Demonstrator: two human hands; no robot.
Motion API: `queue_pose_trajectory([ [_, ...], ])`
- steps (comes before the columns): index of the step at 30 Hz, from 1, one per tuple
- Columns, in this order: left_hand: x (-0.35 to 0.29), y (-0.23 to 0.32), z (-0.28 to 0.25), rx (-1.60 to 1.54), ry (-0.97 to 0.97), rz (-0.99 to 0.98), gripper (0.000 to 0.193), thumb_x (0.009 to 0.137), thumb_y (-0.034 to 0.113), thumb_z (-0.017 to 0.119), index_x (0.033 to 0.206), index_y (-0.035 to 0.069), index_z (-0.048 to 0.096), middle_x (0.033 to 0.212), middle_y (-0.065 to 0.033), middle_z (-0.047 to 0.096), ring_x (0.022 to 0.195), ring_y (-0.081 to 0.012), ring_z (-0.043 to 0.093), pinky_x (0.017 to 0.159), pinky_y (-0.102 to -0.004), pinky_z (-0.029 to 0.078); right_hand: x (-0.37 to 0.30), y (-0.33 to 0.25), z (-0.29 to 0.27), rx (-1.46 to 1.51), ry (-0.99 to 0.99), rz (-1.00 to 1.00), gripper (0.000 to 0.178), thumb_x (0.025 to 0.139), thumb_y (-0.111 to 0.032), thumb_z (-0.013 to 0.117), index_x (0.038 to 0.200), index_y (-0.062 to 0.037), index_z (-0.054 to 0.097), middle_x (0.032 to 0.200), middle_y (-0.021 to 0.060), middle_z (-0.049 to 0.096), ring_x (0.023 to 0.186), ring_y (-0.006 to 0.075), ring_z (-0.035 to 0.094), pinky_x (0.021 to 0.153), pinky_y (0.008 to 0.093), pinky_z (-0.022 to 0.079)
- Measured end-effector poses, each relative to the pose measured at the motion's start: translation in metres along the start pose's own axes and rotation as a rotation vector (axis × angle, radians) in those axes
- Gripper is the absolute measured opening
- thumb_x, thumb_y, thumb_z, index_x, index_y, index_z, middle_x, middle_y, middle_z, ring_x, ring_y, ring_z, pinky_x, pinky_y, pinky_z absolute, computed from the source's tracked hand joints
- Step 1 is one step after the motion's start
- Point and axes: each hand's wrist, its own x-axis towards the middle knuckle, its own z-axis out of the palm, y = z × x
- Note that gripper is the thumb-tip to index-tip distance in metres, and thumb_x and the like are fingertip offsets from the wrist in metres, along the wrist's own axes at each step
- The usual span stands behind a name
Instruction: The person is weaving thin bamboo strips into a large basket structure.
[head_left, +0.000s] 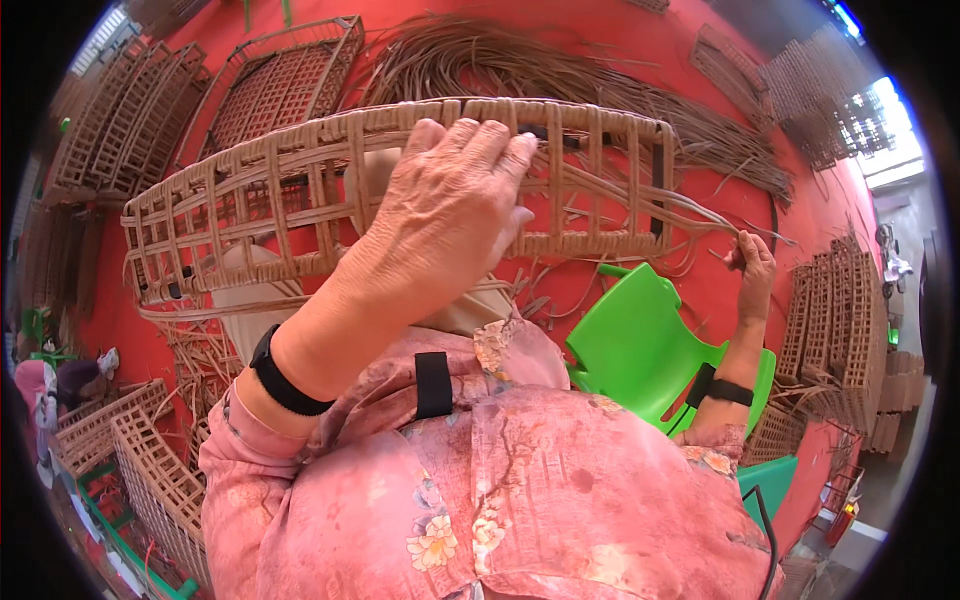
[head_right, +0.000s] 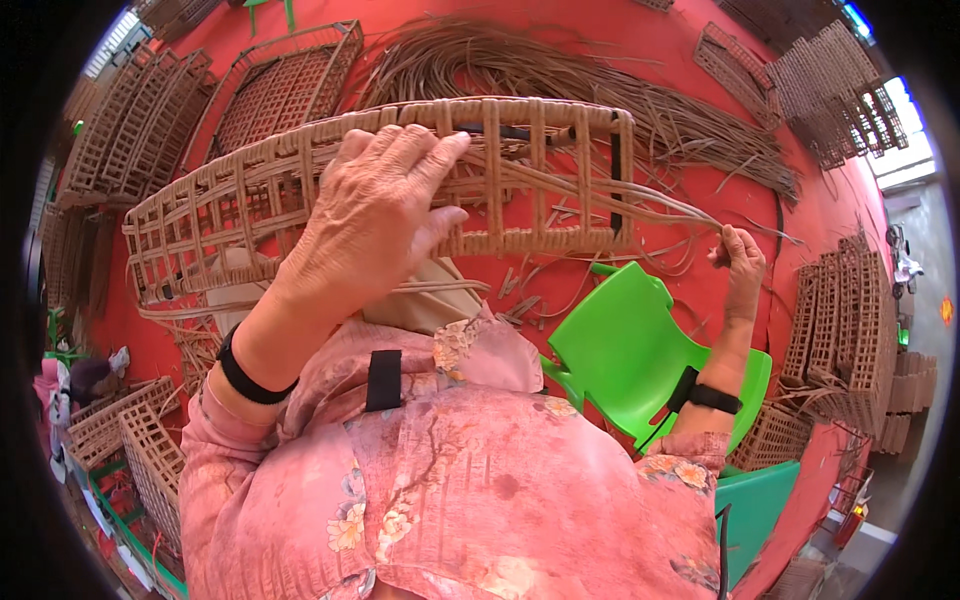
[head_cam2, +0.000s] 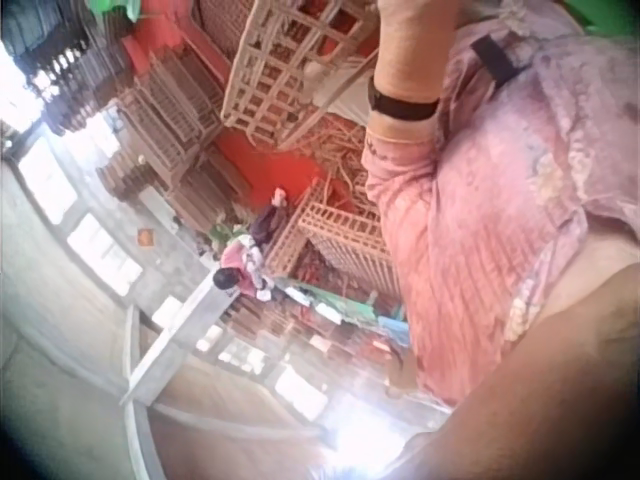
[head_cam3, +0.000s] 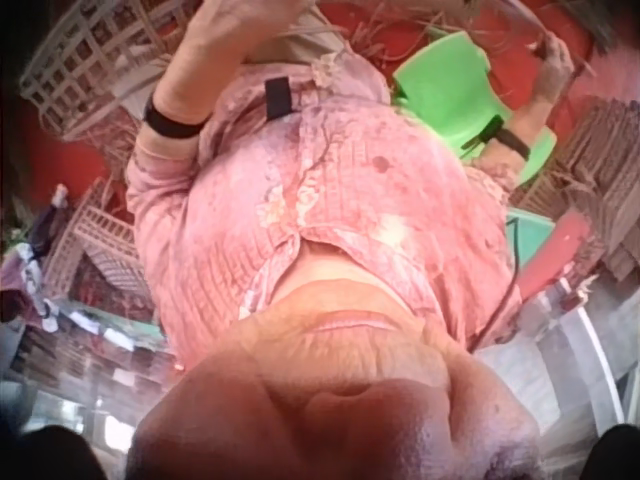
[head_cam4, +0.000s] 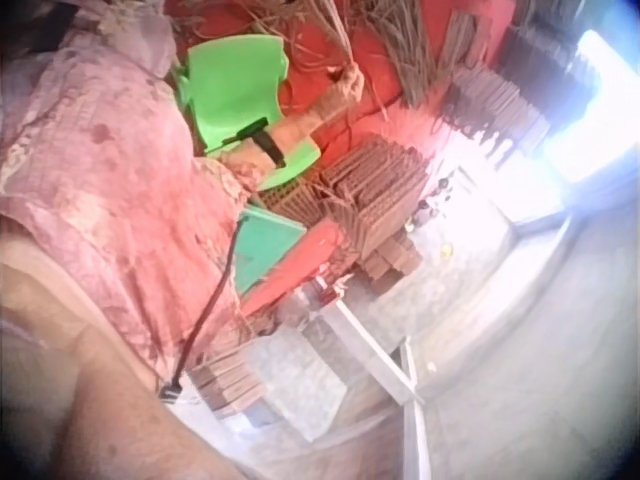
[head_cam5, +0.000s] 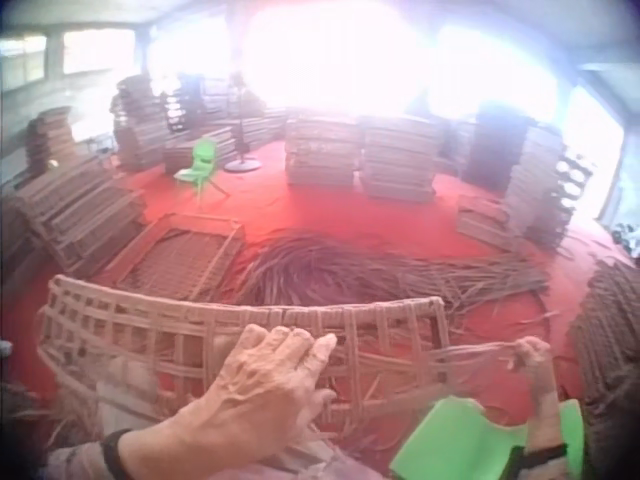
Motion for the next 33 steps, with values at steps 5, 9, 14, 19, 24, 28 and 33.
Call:
queue_pose_trajectory([
  [5,-0.006,0.005,-0.005,0.005,-0.029,-0.02,0.055,0.078,0.02,0.078,0.127,0.005,0.061,0.106,-0.0099,0.06,0.103,-0.0282,0.057,0.093,-0.0399,0.043,-0.006,-0.017,0.006,0.131,0.095,-0.039,0.029,0.101,-0.029,0.061,0.083,-0.0068,0.063,0.067,-0.002,0.054,0.06,0.0083,0.054,0.057,0.024,0.043],
  [9,-0.005,0.004,-0.003,0.04,-0.107,-0.015,0.052,0.079,0.022,0.077,0.127,0.007,0.062,0.104,-0.0099,0.059,0.102,-0.0292,0.056,0.092,-0.0398,0.042,-0.001,-0.03,0.0,0.188,0.152,-0.081,0.026,0.1,-0.027,0.062,0.083,-0.0075,0.06,0.071,-0.001,0.053,0.063,0.0089,0.052,0.058,0.0245,0.043],
  [14,-0.001,0.001,0.011,0.051,-0.009,-0.029,0.053,0.081,0.026,0.076,0.129,0.006,0.061,0.106,-0.0105,0.06,0.102,-0.0284,0.056,0.092,-0.0396,0.042,0.006,-0.036,0.0,0.294,0.216,-0.12,0.024,0.099,-0.027,0.065,0.087,-0.0064,0.062,0.073,0.0008,0.057,0.064,0.0106,0.055,0.058,0.0251,0.045],
  [19,0.001,0.001,0.012,0.059,-0.008,-0.044,0.054,0.083,0.03,0.074,0.13,0.006,0.06,0.105,-0.0107,0.062,0.1,-0.0275,0.057,0.091,-0.0391,0.041,-0.017,-0.051,0.052,0.534,0.01,-0.014,0.029,0.097,-0.025,0.067,0.113,0.0,0.064,0.08,0.0045,0.065,0.068,0.0123,0.063,0.062,0.0239,0.052],
  [24,0.002,0.004,0.009,0.055,-0.1,-0.067,0.048,0.085,0.03,0.072,0.126,0.007,0.062,0.1,-0.0093,0.065,0.094,-0.0273,0.059,0.087,-0.0387,0.041,-0.03,-0.056,0.07,0.454,-0.302,0.162,0.043,0.096,-0.017,0.067,0.132,0.0025,0.054,0.098,0.0092,0.07,0.078,0.0106,0.067,0.062,0.023,0.055],
  [28,0.001,0.003,0.013,0.061,-0.082,-0.049,0.045,0.085,0.03,0.072,0.123,0.008,0.064,0.098,-0.0091,0.065,0.093,-0.0272,0.06,0.087,-0.0385,0.041,-0.05,-0.079,0.068,0.264,-0.42,0.298,0.042,0.094,-0.016,0.069,0.13,0.0019,0.057,0.104,0.0085,0.071,0.076,0.0081,0.066,0.057,0.0187,0.052],
  [33,0.001,0.004,0.015,0.044,-0.035,-0.054,0.037,0.085,0.029,0.072,0.116,0.01,0.069,0.091,-0.0078,0.062,0.091,-0.0263,0.06,0.085,-0.0387,0.04,-0.06,-0.097,0.075,0.255,-0.592,0.372,0.042,0.09,-0.012,0.072,0.127,0.0028,0.06,0.088,0.0042,0.07,0.07,0.0046,0.061,0.055,0.018,0.045],
])
